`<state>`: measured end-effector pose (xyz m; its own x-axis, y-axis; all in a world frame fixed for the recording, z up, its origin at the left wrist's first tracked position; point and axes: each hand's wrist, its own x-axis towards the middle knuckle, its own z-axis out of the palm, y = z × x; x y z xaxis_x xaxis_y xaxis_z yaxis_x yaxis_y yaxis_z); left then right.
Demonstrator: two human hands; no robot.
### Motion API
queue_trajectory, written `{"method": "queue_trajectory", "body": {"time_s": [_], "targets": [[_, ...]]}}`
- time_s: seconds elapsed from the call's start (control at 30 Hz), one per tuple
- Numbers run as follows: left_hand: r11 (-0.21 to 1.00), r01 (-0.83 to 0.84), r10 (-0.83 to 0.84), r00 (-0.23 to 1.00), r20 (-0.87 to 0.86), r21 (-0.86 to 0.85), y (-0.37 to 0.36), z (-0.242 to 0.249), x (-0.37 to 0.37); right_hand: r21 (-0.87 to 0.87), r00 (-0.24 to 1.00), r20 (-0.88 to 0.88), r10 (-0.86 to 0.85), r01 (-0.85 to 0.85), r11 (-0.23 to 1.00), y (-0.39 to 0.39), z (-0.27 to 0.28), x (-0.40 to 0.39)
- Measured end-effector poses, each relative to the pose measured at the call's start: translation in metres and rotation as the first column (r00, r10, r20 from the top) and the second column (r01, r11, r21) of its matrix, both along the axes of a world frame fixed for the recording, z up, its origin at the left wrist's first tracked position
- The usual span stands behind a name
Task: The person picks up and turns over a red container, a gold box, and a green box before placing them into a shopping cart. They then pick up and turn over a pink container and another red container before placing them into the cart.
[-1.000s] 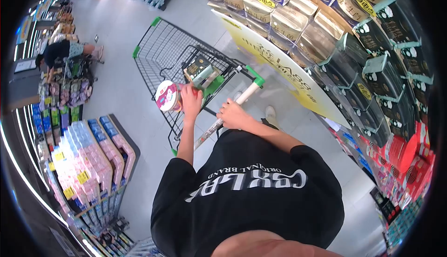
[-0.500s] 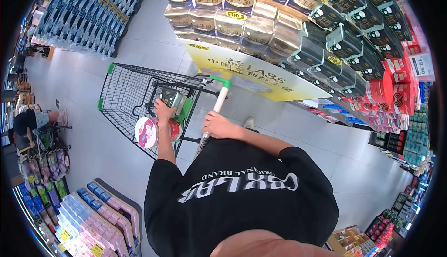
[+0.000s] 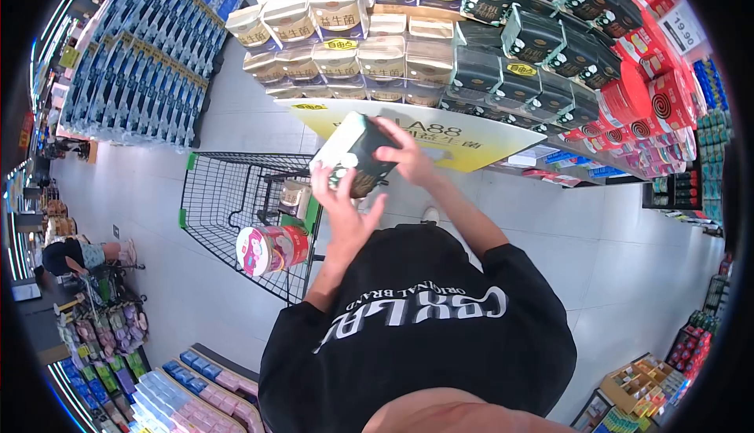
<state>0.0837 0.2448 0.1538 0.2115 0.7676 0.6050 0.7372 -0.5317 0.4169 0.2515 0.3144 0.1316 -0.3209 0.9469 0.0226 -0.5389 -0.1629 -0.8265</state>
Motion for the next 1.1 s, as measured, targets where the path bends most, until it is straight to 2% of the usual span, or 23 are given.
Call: {"method": "queue_trajectory", "body": {"time_s": [0.03, 0.07, 0.13, 0.17, 0.2, 0.23, 0.3, 0.33, 0.37, 0.43, 0.47, 0.53, 0.63, 0.7, 0.73, 0.77, 0.87, 0.9, 0.93, 0.97, 1.0, 1.03, 1.1], "targets": [[0.992, 0.121, -0.118, 0.989, 0.089, -0.03, 0.0, 0.007, 0.004, 0.013, 0.992, 0.118, -0.038, 0.037, 0.999, 0.001, 0.004, 0.017], [0.991, 0.099, -0.084, 0.982, 0.17, -0.084, 0.005, 0.0, -0.002, 0.032, 0.968, 0.237, -0.077, 0.071, 0.997, 0.004, 0.012, 0.035], [0.979, 0.066, 0.002, 0.945, 0.328, -0.195, 0.025, -0.03, -0.035, 0.351, 0.841, 0.483, -0.243, 0.069, 0.934, 0.014, 0.046, 0.076], [0.957, -0.004, 0.108, 0.933, 0.343, -0.29, 0.034, -0.042, -0.054, 0.493, 0.722, 0.569, -0.394, 0.084, 0.866, 0.019, 0.075, 0.091], [0.907, -0.109, 0.244, 0.924, 0.295, -0.407, 0.045, -0.067, -0.079, 0.621, 0.578, 0.612, -0.539, 0.071, 0.781, 0.023, 0.105, 0.105], [0.87, -0.259, 0.298, 0.954, 0.028, -0.419, 0.054, -0.111, -0.119, 0.683, 0.52, 0.583, -0.624, 0.103, 0.724, 0.03, 0.128, 0.118], [0.608, -0.473, 0.344, 0.881, -0.325, -0.638, 0.06, -0.192, -0.183, 0.808, 0.358, 0.519, -0.776, 0.092, 0.582, 0.05, 0.161, 0.144], [0.48, -0.515, 0.293, 0.857, -0.423, -0.711, 0.062, -0.224, -0.207, 0.863, 0.259, 0.477, -0.84, 0.042, 0.503, 0.064, 0.169, 0.159], [0.34, -0.556, 0.227, 0.831, -0.508, -0.758, 0.061, -0.249, -0.222, 0.864, 0.175, 0.497, -0.85, -0.012, 0.503, 0.079, 0.169, 0.173], [0.244, -0.603, 0.235, 0.797, -0.557, -0.76, 0.046, -0.285, -0.238, 0.829, 0.023, 0.536, -0.844, -0.207, 0.52, 0.116, 0.153, 0.207], [0.196, -0.623, 0.24, 0.779, -0.579, -0.757, 0.043, -0.293, -0.241, 0.649, -0.217, 0.679, -0.701, -0.269, 0.712, 0.116, 0.146, 0.212], [0.226, -0.675, 0.306, 0.734, -0.607, -0.702, 0.042, -0.283, -0.221, 0.427, -0.321, 0.836, -0.446, -0.131, 0.895, 0.129, 0.127, 0.219], [0.316, -0.709, 0.355, 0.705, -0.614, -0.63, 0.041, -0.297, -0.221, 0.344, -0.492, 0.794, -0.358, -0.123, 0.931, 0.129, 0.136, 0.213], [0.372, -0.671, 0.326, 0.741, -0.587, -0.641, 0.046, -0.306, -0.235, 0.593, -0.536, 0.588, -0.606, -0.224, 0.773, 0.122, 0.119, 0.195], [0.357, -0.633, 0.356, 0.772, -0.527, -0.687, 0.047, -0.3, -0.237, 0.693, -0.545, 0.455, -0.704, -0.28, 0.665, 0.115, 0.119, 0.179], [0.342, -0.589, 0.387, 0.798, -0.462, -0.732, 0.046, -0.295, -0.237, 0.758, -0.393, 0.458, -0.797, -0.296, 0.581, 0.103, 0.12, 0.164], [0.249, -0.457, 0.388, 0.855, -0.344, -0.854, 0.047, -0.306, -0.236, 0.733, 0.005, 0.663, -0.748, -0.208, 0.648, 0.07, 0.103, 0.115], [0.2, -0.317, 0.404, 0.889, -0.217, -0.927, 0.049, -0.292, -0.233, 0.754, 0.223, 0.656, -0.721, -0.194, 0.627, 0.055, 0.095, 0.096], [0.154, -0.083, 0.455, 0.891, -0.004, -0.985, 0.054, -0.267, -0.229, 0.775, 0.303, 0.631, -0.714, -0.289, 0.562, 0.04, 0.08, 0.085], [0.134, 0.114, 0.525, 0.834, 0.168, -0.984, 0.055, -0.24, -0.224, 0.619, 0.352, 0.776, -0.524, -0.264, 0.739, 0.027, 0.066, 0.073], [0.14, 0.239, 0.581, 0.766, 0.275, -0.961, 0.052, -0.215, -0.217, 0.519, 0.418, 0.817, -0.397, -0.234, 0.822, 0.01, 0.039, 0.059], [0.231, 0.145, 0.668, 0.695, 0.265, -0.962, 0.049, -0.207, -0.211, 0.41, 0.485, 0.832, -0.269, -0.212, 0.887, -0.005, 0.017, 0.046], [0.416, 0.083, 0.65, 0.669, 0.36, -0.906, 0.044, -0.155, -0.19, 0.274, 0.564, 0.819, -0.106, -0.221, 0.936, -0.018, -0.003, 0.029]]}}
